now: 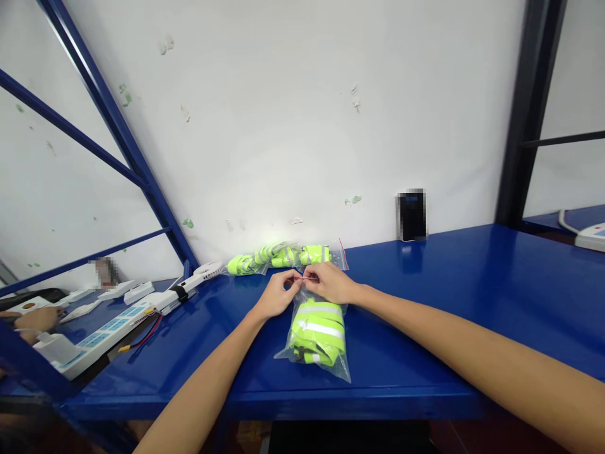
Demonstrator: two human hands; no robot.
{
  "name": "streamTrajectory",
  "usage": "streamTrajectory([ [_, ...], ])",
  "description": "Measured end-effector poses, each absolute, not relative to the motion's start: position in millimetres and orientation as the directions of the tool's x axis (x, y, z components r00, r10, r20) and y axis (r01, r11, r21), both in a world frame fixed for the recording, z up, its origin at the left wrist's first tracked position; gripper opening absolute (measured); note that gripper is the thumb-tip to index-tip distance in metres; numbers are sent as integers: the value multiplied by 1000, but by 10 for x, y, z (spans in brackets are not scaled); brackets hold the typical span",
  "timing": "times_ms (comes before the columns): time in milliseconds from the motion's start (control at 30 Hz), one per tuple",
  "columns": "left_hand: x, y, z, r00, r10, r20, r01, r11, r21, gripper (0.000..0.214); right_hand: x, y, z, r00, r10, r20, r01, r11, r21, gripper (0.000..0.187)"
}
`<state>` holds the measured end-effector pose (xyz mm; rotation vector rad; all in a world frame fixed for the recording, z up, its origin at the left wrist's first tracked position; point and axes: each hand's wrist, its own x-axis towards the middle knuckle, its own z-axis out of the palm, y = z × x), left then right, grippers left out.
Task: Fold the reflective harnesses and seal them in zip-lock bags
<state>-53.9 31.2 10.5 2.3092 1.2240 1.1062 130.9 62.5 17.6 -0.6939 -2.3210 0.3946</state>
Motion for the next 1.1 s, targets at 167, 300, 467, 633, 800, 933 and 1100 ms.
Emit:
streamTrajectory([
  [167, -601, 335, 147, 421, 773, 474, 605, -629, 489, 23, 1407, 703, 206, -704, 575, 417, 346, 791, -506, 15],
  [300, -653, 347, 220, 462, 760, 458, 619, -645, 448, 25, 1583, 735, 213, -721, 604, 339, 332, 731, -597, 23],
  [467, -663, 371, 306, 465, 758, 458, 634, -646, 426, 24, 1826, 719, 219, -693, 652, 307, 349, 677, -648, 29],
  [633, -591, 431, 341, 493, 750, 441, 638, -656, 403, 23, 2084, 721, 258, -696, 674, 247, 361, 626, -692, 35],
  [800, -575, 463, 333, 508, 752, 419, 654, -654, 381, 24, 2208, 749, 258, -741, 647, 182, 372, 620, -691, 42],
  [933, -592, 457, 302, 507, 746, 431, 653, -659, 372, 26, 2199, 780, 217, -735, 646, 206, 402, 659, -635, 48],
  [1100, -671, 372, 228, 463, 767, 444, 666, -632, 397, 28, 2187, 714, 221, -744, 631, 218, 339, 639, -690, 41],
])
